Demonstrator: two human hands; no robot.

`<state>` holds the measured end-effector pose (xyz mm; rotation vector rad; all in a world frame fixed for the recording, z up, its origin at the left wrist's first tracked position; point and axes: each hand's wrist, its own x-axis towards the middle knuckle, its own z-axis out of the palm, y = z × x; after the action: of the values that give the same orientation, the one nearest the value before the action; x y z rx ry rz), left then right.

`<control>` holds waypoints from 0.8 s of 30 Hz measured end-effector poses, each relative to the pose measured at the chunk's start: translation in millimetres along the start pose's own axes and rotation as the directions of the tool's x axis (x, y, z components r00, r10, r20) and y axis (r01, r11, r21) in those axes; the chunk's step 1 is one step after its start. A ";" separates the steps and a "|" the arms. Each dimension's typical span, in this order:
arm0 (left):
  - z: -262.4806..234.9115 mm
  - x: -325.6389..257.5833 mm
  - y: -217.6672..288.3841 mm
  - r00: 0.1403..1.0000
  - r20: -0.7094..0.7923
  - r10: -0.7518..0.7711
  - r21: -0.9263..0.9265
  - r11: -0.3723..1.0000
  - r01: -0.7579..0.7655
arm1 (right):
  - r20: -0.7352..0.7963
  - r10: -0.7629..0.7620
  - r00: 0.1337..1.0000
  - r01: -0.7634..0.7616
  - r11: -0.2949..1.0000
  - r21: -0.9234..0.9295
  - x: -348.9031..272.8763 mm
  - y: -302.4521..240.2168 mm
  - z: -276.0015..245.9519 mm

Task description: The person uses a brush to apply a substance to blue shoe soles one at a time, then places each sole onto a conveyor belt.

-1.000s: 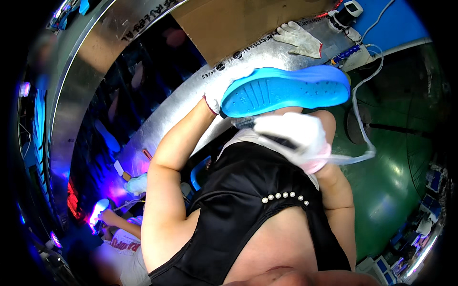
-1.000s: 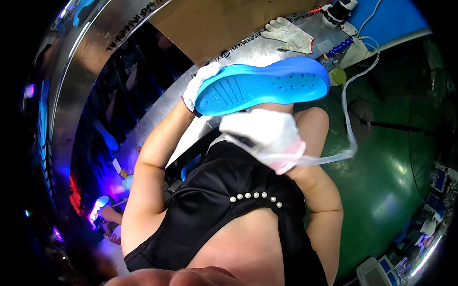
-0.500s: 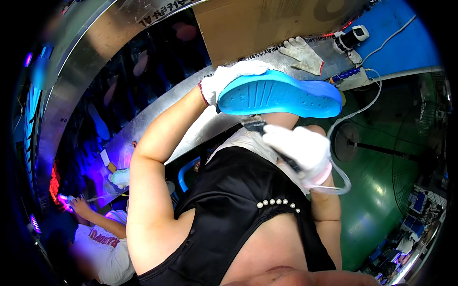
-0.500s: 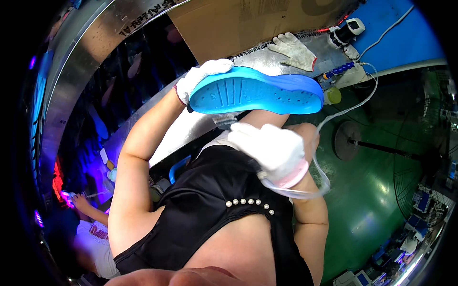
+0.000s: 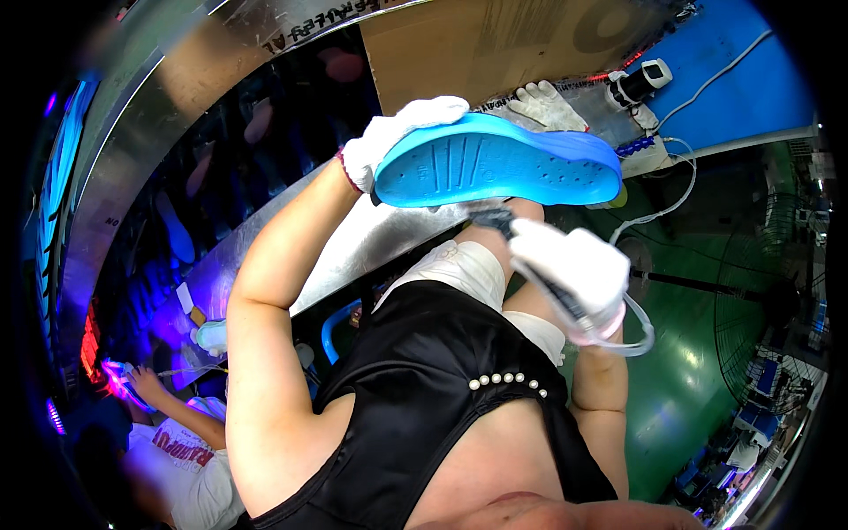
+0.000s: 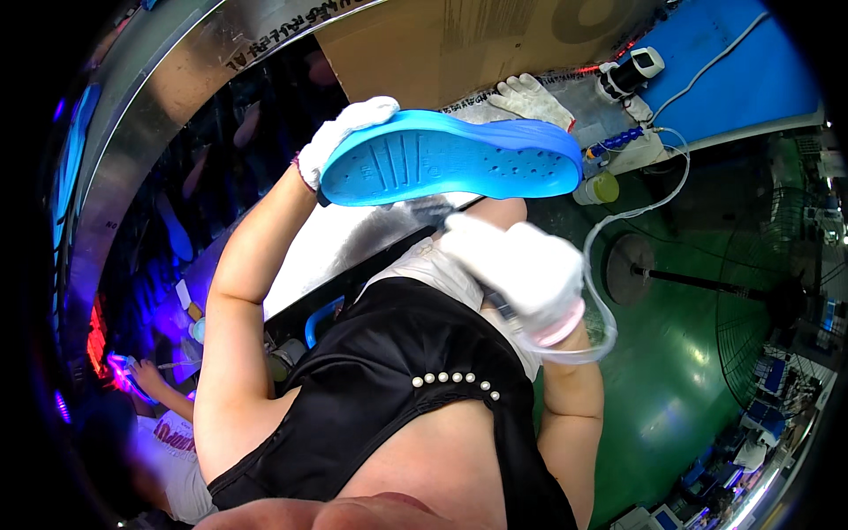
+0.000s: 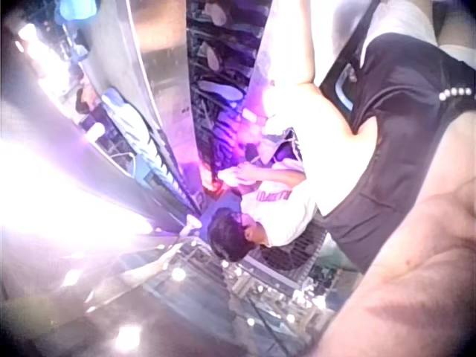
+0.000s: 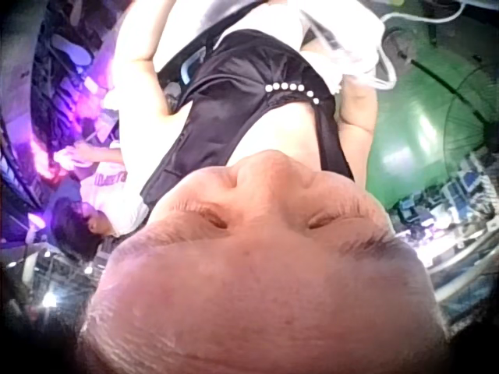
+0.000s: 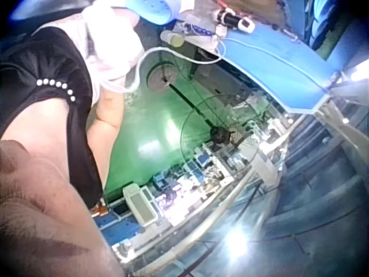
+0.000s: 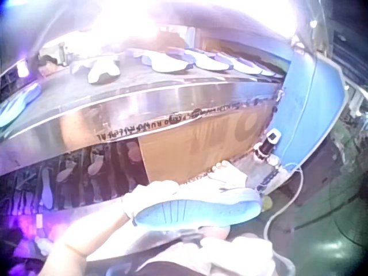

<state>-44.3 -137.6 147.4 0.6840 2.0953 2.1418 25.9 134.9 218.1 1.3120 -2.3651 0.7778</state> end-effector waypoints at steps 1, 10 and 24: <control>4.2 5.2 15.0 0.944 0.058 -0.323 -0.326 0.888 0.324 | -0.101 0.028 0.995 -0.027 1.000 0.006 -0.7 9.2 -1.2; -18.3 -23.1 -7.3 0.912 0.034 -0.409 -0.590 0.728 0.348 | -0.075 -0.076 0.994 0.083 0.992 0.097 1.2 18.7 1.0; -67.2 -63.7 159.3 0.935 -0.332 0.126 -0.803 0.483 -0.350 | -0.233 0.040 0.972 0.052 0.925 0.375 -0.3 5.2 17.5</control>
<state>29.7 -233.8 286.1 0.6063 0.6876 3.0829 21.2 126.7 202.4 1.2772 -2.0864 1.3640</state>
